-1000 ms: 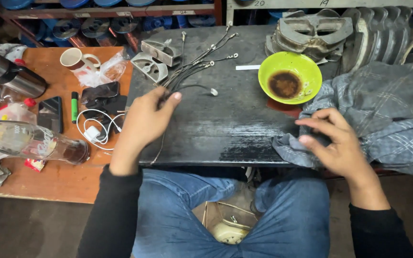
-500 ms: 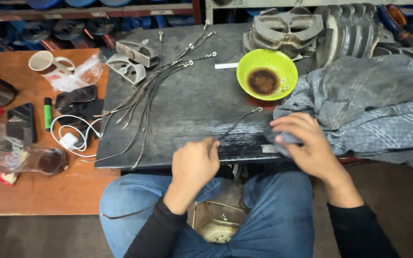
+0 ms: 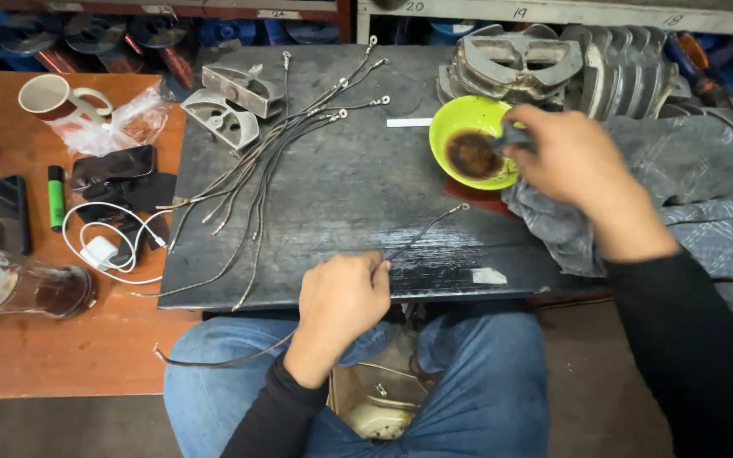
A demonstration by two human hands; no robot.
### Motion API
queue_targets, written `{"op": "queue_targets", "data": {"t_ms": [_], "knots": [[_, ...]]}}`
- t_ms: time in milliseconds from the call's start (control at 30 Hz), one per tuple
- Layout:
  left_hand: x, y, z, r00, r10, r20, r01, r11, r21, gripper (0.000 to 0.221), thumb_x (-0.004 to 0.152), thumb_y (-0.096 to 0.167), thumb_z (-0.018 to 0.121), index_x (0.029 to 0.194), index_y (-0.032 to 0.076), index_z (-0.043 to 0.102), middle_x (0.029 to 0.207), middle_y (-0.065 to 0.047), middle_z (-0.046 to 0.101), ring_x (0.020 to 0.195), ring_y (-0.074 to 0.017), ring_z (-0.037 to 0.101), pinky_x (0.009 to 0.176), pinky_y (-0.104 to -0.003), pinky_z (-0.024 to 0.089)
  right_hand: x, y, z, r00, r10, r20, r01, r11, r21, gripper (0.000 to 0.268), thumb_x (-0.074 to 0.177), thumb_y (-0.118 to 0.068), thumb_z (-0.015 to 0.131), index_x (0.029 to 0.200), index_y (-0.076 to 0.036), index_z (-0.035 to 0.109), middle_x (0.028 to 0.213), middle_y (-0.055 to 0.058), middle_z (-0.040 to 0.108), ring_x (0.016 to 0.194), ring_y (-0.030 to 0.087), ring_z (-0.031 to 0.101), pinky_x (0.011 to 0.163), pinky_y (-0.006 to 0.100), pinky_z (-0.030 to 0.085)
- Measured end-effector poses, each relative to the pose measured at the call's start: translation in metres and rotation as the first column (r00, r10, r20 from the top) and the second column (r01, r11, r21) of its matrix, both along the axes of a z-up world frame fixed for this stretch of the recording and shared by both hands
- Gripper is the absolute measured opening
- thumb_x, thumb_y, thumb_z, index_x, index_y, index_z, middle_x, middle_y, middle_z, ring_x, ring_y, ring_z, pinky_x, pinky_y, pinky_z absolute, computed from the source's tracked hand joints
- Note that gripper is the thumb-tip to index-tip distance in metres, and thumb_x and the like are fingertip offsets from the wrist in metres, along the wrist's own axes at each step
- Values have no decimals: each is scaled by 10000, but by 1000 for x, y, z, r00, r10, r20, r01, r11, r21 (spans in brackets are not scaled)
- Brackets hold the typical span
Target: The person is performing a final inspection and cleaning of electrical wires with ring terminals, wiping them down individually with a cloth.
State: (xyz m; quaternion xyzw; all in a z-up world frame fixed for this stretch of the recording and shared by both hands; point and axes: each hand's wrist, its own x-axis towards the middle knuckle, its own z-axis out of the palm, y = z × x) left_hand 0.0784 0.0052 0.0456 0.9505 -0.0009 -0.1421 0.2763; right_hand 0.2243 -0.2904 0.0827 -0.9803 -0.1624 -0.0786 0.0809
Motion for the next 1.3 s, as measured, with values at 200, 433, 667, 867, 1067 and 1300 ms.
{"op": "queue_targets", "data": {"t_ms": [200, 433, 667, 867, 1067, 1300], "knots": [[-2, 1, -2, 1000, -4, 26, 5, 1000, -25, 373, 967, 385, 537, 867, 130, 791, 776, -219, 773, 864, -497, 768, 776, -563, 610, 54, 32, -29, 976, -202, -83, 142, 876, -461, 289, 913, -363, 757, 1193, -362, 826, 996, 129, 843, 991, 412, 812, 873, 530, 635], [-2, 3, -3, 998, -31, 49, 34, 998, -53, 390, 983, 367, 513, 881, 104, 782, 775, -230, 770, 848, -506, 763, 781, -570, 606, 68, 29, -36, 945, -277, -174, 142, 826, -546, 347, 882, -432, 775, 1225, -417, 825, 1095, 132, 854, 1072, 409, 801, 910, 544, 629], [-3, 3, -8, 998, -37, 41, 38, 999, -27, 408, 986, 414, 497, 872, 128, 764, 765, -210, 766, 850, -497, 766, 788, -567, 605, 49, 50, -2, 909, -243, -339, 44, 863, -503, 340, 921, -387, 751, 1257, -400, 808, 1260, 166, 815, 1220, 437, 738, 1048, 543, 585], [-4, 3, -8, 997, -20, 78, 23, 999, -37, 377, 976, 377, 524, 866, 114, 769, 744, -214, 759, 820, -488, 767, 768, -550, 609, 42, 51, 13, 916, -246, -316, 98, 902, -420, 364, 966, -340, 717, 1324, -359, 780, 1261, 223, 798, 1212, 475, 725, 1041, 566, 575], [-5, 3, -8, 996, -19, 92, 25, 998, -58, 381, 979, 367, 519, 857, 105, 767, 743, -218, 759, 812, -495, 766, 755, -556, 607, 28, 36, 48, 929, 34, -367, -18, 999, 45, 439, 982, -51, 644, 1411, -112, 711, 1272, 360, 719, 1252, 564, 627, 1085, 641, 476], [-4, 0, -30, 986, -30, 161, 28, 1000, 9, 320, 1021, 335, 513, 788, 137, 608, 719, -140, 704, 695, -469, 677, 627, -589, 526, 25, 38, 60, 818, -23, -575, 197, 950, 243, 340, 958, -181, 701, 1296, -223, 721, 1627, 99, 549, 967, 228, 378, 849, 426, 284]]}}
